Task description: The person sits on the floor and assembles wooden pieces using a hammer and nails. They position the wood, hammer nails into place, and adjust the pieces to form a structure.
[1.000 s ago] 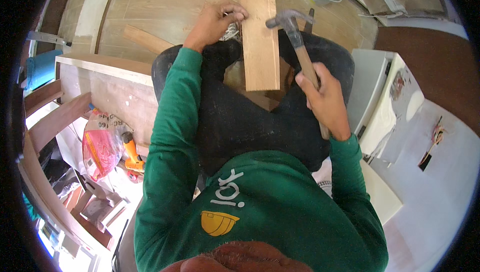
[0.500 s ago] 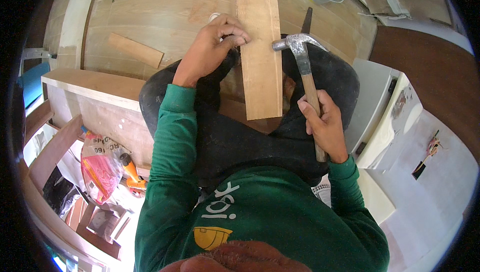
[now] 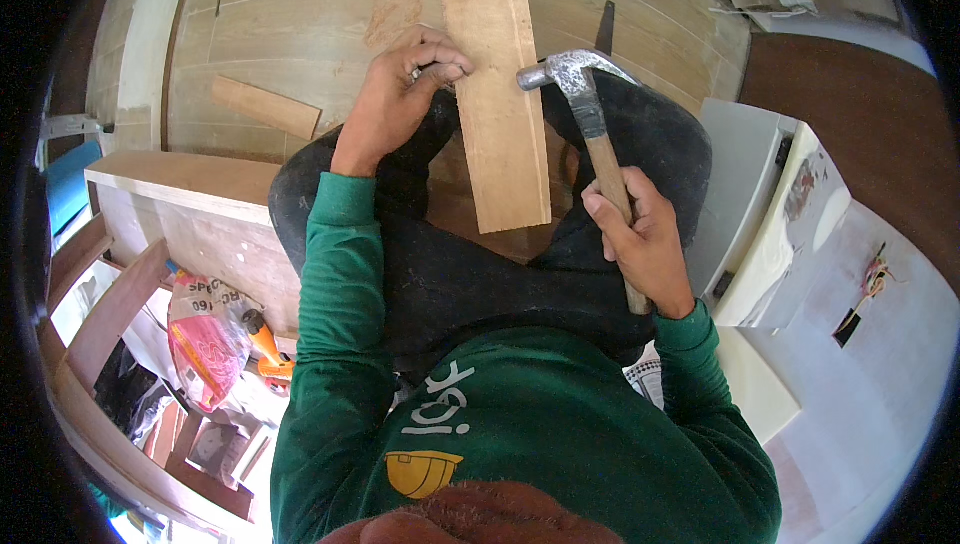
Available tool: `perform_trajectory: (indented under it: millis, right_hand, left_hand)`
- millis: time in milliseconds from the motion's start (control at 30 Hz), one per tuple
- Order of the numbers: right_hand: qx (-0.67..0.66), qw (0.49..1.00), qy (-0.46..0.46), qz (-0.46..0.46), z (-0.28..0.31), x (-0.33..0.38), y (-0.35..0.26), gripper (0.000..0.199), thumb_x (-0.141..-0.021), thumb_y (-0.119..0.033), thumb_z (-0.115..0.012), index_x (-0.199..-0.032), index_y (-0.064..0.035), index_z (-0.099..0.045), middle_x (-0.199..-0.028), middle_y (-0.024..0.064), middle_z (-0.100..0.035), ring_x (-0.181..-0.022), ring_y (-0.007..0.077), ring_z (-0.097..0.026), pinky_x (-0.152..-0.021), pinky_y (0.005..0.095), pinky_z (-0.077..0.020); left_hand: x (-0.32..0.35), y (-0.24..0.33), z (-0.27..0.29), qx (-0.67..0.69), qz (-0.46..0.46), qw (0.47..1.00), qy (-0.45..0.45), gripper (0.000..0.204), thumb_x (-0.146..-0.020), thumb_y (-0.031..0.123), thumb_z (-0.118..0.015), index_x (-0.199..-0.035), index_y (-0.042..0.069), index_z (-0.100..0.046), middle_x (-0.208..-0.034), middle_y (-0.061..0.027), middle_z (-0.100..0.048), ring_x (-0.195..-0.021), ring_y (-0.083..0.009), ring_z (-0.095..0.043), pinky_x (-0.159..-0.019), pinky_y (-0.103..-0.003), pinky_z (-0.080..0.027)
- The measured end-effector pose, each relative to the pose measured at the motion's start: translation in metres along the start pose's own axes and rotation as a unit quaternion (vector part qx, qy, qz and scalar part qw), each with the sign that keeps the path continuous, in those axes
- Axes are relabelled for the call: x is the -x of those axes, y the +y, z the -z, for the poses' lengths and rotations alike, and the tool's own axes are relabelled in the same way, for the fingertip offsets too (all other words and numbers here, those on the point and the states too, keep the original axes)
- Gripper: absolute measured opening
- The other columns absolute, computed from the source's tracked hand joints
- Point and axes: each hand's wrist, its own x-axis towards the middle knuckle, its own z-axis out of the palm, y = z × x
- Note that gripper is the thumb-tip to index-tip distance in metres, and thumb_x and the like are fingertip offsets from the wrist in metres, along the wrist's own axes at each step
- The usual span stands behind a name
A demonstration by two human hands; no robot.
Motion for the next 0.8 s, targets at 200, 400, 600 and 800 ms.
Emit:
perform_trajectory:
  millis: [200, 400, 600, 800]
  right_hand:
    - [0.064, 0.997, -0.002, 0.039, 0.002, 0.004, -0.019, 0.022, -0.106, -0.021, -0.073, -0.117, -0.0024, -0.069, -0.082, 0.0002, -0.064, -0.060, 0.0066, -0.056, -0.055, 0.0267, -0.0446]
    - [0.112, 0.990, -0.012, 0.083, 0.001, 0.003, -0.033, 0.023, -0.104, -0.018, -0.074, -0.118, -0.0002, -0.070, -0.093, 0.0075, -0.069, -0.078, 0.0132, -0.065, -0.070, 0.0314, -0.0511]
    - [0.178, 0.974, 0.001, 0.141, -0.005, 0.003, -0.034, 0.028, -0.105, -0.020, -0.073, -0.123, 0.0004, -0.068, -0.099, 0.0175, -0.072, -0.086, 0.0274, -0.072, -0.079, 0.0377, -0.0553]
    - [0.271, 0.937, 0.041, 0.214, -0.019, 0.006, -0.041, 0.038, -0.108, -0.024, -0.069, -0.136, 0.0002, -0.060, -0.106, 0.0259, -0.073, -0.090, 0.0425, -0.076, -0.078, 0.0463, -0.0584]
  left_hand:
    - [0.003, 0.005, -0.005, -0.038, -0.006, 0.999, 0.023, 0.009, -0.101, 0.002, -0.072, -0.107, -0.001, -0.079, -0.106, -0.0088, -0.069, -0.101, -0.0229, -0.069, -0.094, -0.035, -0.055]
    - [0.005, 0.005, -0.007, -0.034, -0.012, 0.999, 0.035, 0.010, -0.101, 0.000, -0.071, -0.107, 0.000, -0.078, -0.107, -0.0096, -0.069, -0.102, -0.0246, -0.068, -0.095, -0.036, -0.054]
    - [0.006, 0.005, -0.011, -0.084, -0.047, 0.994, 0.050, 0.010, -0.098, -0.002, -0.071, -0.107, -0.002, -0.075, -0.111, -0.0146, -0.069, -0.100, -0.0344, -0.070, -0.090, -0.038, -0.056]
    - [0.008, 0.009, -0.016, -0.182, -0.101, 0.976, 0.070, 0.014, -0.094, 0.000, -0.069, -0.105, 0.003, -0.078, -0.107, -0.0130, -0.069, -0.101, -0.0388, -0.070, -0.087, -0.047, -0.058]
